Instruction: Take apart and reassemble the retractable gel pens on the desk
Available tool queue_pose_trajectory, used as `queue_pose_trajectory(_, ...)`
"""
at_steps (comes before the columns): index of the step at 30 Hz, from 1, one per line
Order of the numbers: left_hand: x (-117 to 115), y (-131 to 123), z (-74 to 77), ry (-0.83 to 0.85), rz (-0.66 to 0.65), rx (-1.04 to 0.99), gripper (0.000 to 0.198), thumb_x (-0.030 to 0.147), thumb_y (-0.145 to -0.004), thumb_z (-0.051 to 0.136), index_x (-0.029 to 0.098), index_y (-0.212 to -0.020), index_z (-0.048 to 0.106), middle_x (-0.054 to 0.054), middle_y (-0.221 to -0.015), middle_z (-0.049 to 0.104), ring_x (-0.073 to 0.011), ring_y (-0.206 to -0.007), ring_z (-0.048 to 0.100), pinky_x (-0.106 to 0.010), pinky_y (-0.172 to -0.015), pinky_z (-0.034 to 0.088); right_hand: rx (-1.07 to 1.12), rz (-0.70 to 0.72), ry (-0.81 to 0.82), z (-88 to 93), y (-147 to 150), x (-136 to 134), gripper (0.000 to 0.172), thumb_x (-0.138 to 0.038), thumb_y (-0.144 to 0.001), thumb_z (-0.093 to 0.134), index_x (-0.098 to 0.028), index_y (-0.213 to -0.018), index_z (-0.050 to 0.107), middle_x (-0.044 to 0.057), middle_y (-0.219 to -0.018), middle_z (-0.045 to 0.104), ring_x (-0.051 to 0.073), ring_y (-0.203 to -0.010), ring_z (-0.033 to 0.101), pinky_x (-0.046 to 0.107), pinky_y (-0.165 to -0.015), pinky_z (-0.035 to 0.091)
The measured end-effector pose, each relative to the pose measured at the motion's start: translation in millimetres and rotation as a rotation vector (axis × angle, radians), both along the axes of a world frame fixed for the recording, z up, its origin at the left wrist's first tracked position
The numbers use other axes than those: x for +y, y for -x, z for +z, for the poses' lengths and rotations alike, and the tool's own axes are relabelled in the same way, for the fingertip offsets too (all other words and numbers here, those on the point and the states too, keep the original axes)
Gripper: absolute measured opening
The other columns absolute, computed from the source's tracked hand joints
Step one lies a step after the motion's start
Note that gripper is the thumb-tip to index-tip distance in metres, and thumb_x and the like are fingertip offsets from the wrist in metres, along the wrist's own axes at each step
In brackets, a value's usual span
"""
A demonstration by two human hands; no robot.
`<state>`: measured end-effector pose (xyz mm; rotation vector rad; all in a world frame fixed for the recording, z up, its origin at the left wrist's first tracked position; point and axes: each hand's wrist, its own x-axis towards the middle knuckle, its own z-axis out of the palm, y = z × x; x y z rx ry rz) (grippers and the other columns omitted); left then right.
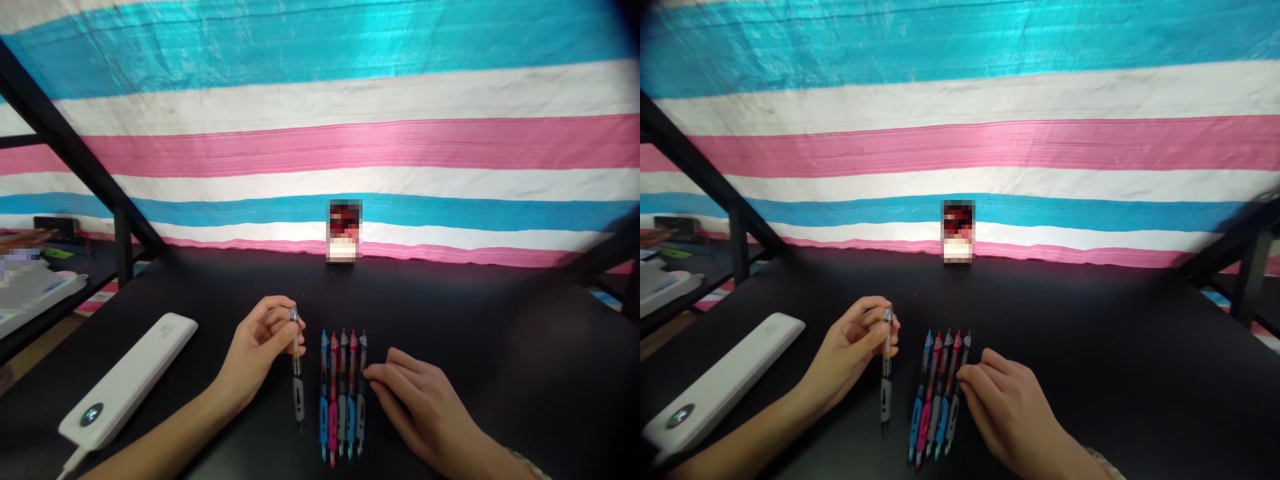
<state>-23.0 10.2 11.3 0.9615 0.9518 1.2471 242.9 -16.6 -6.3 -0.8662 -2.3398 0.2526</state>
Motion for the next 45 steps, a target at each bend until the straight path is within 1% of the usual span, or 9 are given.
queue_pose_trajectory(4,3.6,2.7,2.7,-0.040,-0.023,0.023,0.033,0.025,-0.084,0.080,0.023,-0.113,0.063,0.000,-0.085,0.070,-0.0120,-0.071,0.066,-0.023,-0.063,0.060,-0.005,-0.006,-0.006,-1.7,-1.6,-0.1,0.014,-0.009,-0.099,0.047,-0.016,-0.105,0.058,0.004,-0.074,0.064,0.020,-0.066,0.054,0.030,-0.057,0.039)
queue_pose_trajectory(16,16.4,17.8,20.1,-0.035,-0.024,0.261,0.032,0.033,-0.076,0.083,0.021,-0.099,0.063,0.003,-0.076,0.064,-0.0141,-0.068,0.064,-0.031,-0.062,0.063,-0.001,0.009,-0.011,-5.7,-3.1,-0.9,0.016,-0.009,-0.099,0.047,-0.017,-0.107,0.058,0.004,-0.077,0.066,0.019,-0.068,0.057,0.030,-0.058,0.043)
queue_pose_trajectory(23,28.3,41.3,19.0,-0.137,-0.093,0.661,0.025,0.034,-0.086,0.067,0.023,-0.103,0.053,0.005,-0.076,0.057,-0.0157,-0.065,0.065,-0.033,-0.064,0.061,-0.004,0.010,-0.014,-3.4,-1.8,0.4,0.016,-0.009,-0.099,0.047,-0.017,-0.107,0.059,0.003,-0.073,0.064,0.019,-0.065,0.056,0.030,-0.056,0.043)
queue_pose_trajectory(27,35.3,51.5,13.6,-0.123,-0.116,0.876,0.024,0.027,-0.082,0.067,0.022,-0.103,0.056,0.005,-0.070,0.058,-0.0164,-0.057,0.063,-0.028,-0.055,0.052,0.009,0.020,-0.034,-2.0,-1.7,0.0,0.017,-0.009,-0.099,0.047,-0.018,-0.107,0.059,0.004,-0.076,0.067,0.019,-0.065,0.059,0.030,-0.056,0.046)
queue_pose_trajectory(33,39.6,64.6,7.2,-0.131,-0.076,1.236,0.021,0.019,-0.074,0.069,0.022,-0.092,0.059,0.006,-0.063,0.057,-0.0186,-0.059,0.060,-0.026,-0.056,0.039,0.026,0.027,-0.096,-3.4,-1.4,1.7,0.016,-0.013,-0.099,0.048,-0.018,-0.108,0.059,0.005,-0.076,0.069,0.021,-0.066,0.063,0.030,-0.057,0.050)
queue_pose_trajectory(37,36.8,63.7,9.8,-0.170,-0.037,1.417,0.021,0.024,-0.078,0.070,0.022,-0.095,0.059,0.002,-0.071,0.060,-0.0212,-0.063,0.061,-0.028,-0.058,0.039,0.026,0.030,-0.077,-2.4,0.5,2.9,0.016,-0.011,-0.099,0.047,-0.018,-0.107,0.060,0.004,-0.073,0.067,0.019,-0.062,0.061,0.029,-0.054,0.048)
queue_pose_trajectory(39,33.5,55.3,11.7,-0.245,-0.026,1.465,0.018,0.023,-0.085,0.063,0.020,-0.102,0.059,-0.004,-0.086,0.064,-0.0248,-0.076,0.063,-0.031,-0.065,0.044,0.031,0.008,-0.077,-1.4,1.0,3.5,0.016,-0.011,-0.098,0.048,-0.017,-0.107,0.060,0.005,-0.075,0.067,0.019,-0.064,0.061,0.030,-0.055,0.048)
queue_pose_trajectory(42,24.3,34.3,12.3,-0.471,-0.177,1.439,0.021,0.015,-0.091,0.056,0.022,-0.110,0.061,-0.010,-0.113,0.065,-0.0274,-0.106,0.060,-0.036,-0.083,0.048,0.055,-0.031,-0.074,0.8,1.0,4.0,0.016,-0.009,-0.098,0.049,-0.017,-0.106,0.060,0.005,-0.076,0.067,0.018,-0.064,0.059,0.029,-0.056,0.047)
queue_pose_trajectory(45,11.6,13.8,8.3,-0.840,-0.587,1.310,0.025,0.009,-0.089,0.062,0.026,-0.109,0.065,-0.005,-0.120,0.066,-0.0226,-0.110,0.059,-0.033,-0.096,0.047,0.077,-0.078,-0.075,3.7,0.8,4.0,0.016,-0.009,-0.097,0.048,-0.017,-0.104,0.061,0.004,-0.072,0.065,0.017,-0.062,0.056,0.028,-0.055,0.045)
